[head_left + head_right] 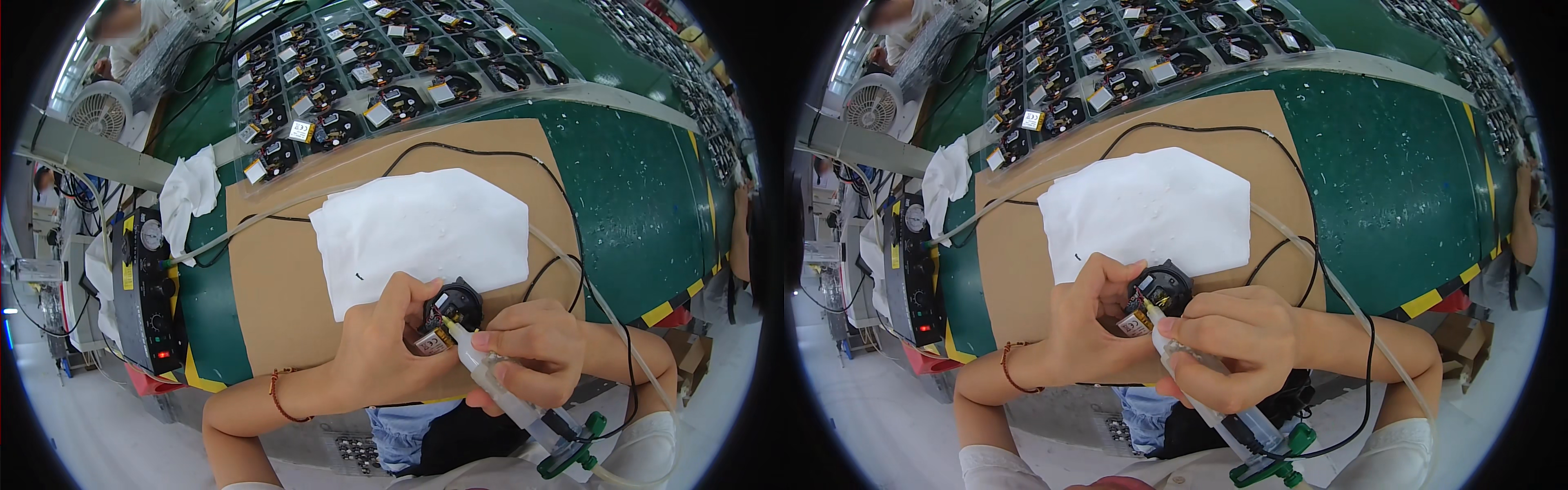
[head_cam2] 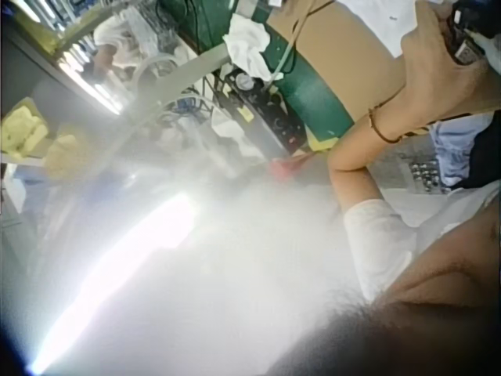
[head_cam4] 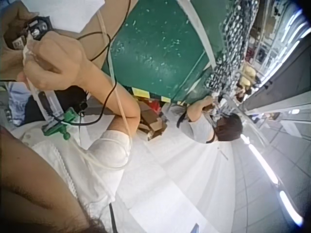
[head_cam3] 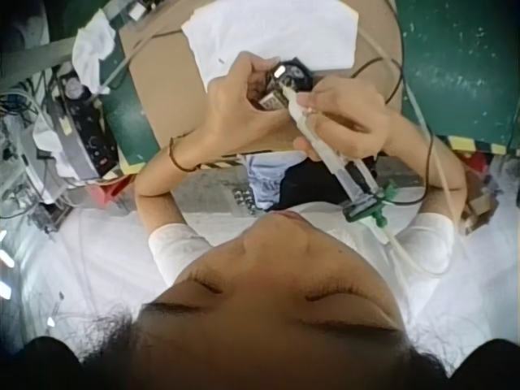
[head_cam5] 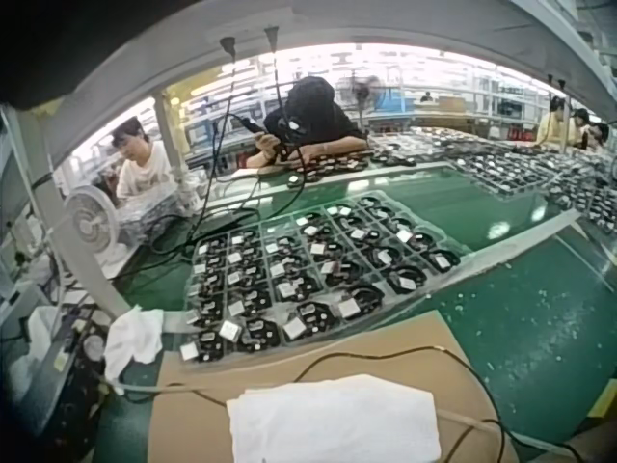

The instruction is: The person picks up a device from a tray, applies a substance to it using a dispenser, and returns it to the tray before repeating the process.

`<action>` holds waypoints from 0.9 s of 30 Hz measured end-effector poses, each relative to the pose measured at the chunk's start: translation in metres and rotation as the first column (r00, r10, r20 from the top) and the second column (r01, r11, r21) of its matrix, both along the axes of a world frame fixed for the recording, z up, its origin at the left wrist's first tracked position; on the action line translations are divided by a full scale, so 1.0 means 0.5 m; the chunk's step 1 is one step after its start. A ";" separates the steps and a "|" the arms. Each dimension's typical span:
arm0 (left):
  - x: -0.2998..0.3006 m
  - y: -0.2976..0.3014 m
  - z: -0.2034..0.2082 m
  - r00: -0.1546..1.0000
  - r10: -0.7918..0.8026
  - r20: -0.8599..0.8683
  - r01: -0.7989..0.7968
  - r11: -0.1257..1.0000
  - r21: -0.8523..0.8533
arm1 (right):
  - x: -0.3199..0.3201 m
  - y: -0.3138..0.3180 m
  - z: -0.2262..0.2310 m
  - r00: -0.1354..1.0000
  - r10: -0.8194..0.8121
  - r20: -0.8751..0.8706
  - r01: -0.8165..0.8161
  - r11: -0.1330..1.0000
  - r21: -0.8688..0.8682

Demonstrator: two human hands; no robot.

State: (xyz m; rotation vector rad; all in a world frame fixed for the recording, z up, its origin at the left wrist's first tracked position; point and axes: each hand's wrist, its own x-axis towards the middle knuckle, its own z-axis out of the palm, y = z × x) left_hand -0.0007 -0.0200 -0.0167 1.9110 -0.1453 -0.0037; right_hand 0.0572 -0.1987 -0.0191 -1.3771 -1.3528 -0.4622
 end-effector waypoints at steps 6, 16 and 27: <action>0.001 0.000 0.001 1.000 -0.003 0.000 0.003 0.999 0.037 | 0.000 -0.002 0.000 1.000 -0.001 -0.011 0.001 1.000 0.001; -0.001 0.002 -0.003 0.999 -0.018 -0.040 0.017 1.000 -0.025 | 0.001 -0.004 0.001 0.999 -0.001 -0.042 0.001 1.000 0.008; 0.002 0.006 0.007 0.997 -0.038 -0.060 0.039 0.999 0.007 | 0.012 -0.013 0.014 0.999 0.037 -0.028 -0.038 0.998 -0.053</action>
